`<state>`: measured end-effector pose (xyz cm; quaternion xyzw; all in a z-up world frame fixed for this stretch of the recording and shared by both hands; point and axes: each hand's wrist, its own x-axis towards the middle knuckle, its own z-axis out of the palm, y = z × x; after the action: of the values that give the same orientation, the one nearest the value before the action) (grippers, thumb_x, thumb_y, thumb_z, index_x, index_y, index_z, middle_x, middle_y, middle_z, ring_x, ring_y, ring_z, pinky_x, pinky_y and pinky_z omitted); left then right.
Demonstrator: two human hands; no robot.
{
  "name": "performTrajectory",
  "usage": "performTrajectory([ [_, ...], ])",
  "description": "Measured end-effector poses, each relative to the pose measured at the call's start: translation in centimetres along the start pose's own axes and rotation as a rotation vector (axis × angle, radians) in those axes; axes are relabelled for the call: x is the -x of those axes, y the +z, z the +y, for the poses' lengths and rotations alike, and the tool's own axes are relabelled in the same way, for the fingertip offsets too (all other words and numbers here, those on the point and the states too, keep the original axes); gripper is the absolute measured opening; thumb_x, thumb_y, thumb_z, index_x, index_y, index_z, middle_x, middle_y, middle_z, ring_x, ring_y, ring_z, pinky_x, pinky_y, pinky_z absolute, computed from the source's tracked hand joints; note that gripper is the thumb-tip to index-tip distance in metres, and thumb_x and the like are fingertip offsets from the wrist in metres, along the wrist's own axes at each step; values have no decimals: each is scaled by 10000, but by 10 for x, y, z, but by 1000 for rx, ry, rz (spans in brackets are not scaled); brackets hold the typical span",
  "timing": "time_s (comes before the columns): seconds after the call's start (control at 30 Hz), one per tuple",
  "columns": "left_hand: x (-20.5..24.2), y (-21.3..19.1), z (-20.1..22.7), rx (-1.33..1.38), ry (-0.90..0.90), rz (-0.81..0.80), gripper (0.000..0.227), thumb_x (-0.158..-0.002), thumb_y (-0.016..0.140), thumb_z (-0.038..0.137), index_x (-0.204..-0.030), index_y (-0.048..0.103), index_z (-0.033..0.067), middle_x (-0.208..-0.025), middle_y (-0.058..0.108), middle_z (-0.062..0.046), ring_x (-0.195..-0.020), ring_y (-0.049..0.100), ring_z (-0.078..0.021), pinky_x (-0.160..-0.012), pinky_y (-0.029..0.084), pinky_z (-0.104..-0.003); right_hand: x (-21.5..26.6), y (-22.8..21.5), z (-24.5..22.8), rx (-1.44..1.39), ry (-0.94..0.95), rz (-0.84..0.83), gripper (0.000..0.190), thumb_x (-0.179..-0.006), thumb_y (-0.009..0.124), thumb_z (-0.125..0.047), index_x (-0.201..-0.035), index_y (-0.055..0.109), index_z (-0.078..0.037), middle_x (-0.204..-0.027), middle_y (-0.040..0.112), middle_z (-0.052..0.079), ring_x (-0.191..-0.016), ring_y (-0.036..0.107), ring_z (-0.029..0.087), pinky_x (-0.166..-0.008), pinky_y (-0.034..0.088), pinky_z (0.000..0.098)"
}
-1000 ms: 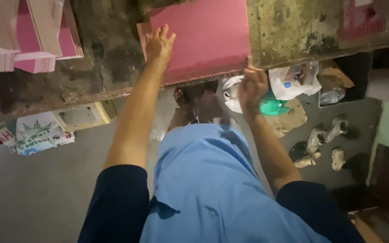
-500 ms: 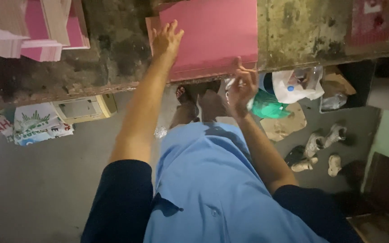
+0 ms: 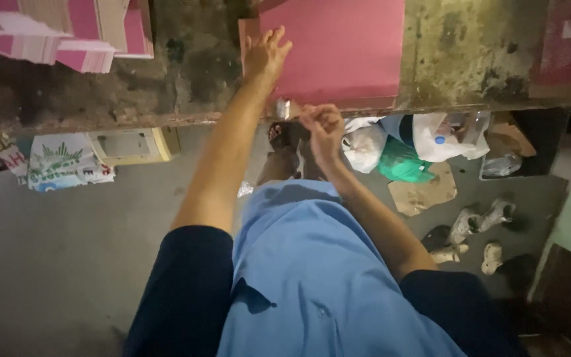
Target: The person stands at a workbench assembling pink paper folders. They align a pink sheet over a backing board, press and smooth it flat, fold and crease the edges, and at times reach for a brush and paste container at the side of the bench before pressing the next sheet into place.
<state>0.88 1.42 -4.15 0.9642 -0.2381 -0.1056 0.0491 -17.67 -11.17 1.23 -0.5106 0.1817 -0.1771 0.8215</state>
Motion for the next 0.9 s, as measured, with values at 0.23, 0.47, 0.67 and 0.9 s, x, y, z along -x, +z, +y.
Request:
performTrajectory([
  [0.23,-2,-11,4,-10,-20,-103,806,-624,920,-45,-1321,622,227,-1589,366,-55,-1402,399,-309,-1089,372,-657,-19,4,1,78,288,-139,196,-898,807,-119,-867,613,-128,-828,691,50,-779,732,155,-818,677,371],
  [0.47,3,-34,12,-19,-44,-187,979,-526,1009,37,-1383,583,242,-1611,321,-59,-1429,361,-300,-1131,320,-661,-22,-11,1,203,30,-128,167,-897,793,-93,-878,628,-108,-762,654,10,-707,645,76,-688,540,243],
  [0.67,-18,25,-4,241,-232,-116,529,-1070,421,425,-1570,407,252,-1592,443,-28,-1456,382,-195,-1157,242,-515,-43,-49,-54,574,9,9,200,-905,792,-95,-830,623,-173,-744,621,-41,-697,632,52,-643,487,206],
  [0.9,2,-36,9,32,-4,-235,1051,-479,1046,99,-1409,568,210,-1637,317,-115,-1457,350,-352,-1142,290,-681,-91,-162,-69,494,-297,-32,330,-698,516,239,-778,543,-80,-918,643,94,-825,623,191,-723,591,309],
])
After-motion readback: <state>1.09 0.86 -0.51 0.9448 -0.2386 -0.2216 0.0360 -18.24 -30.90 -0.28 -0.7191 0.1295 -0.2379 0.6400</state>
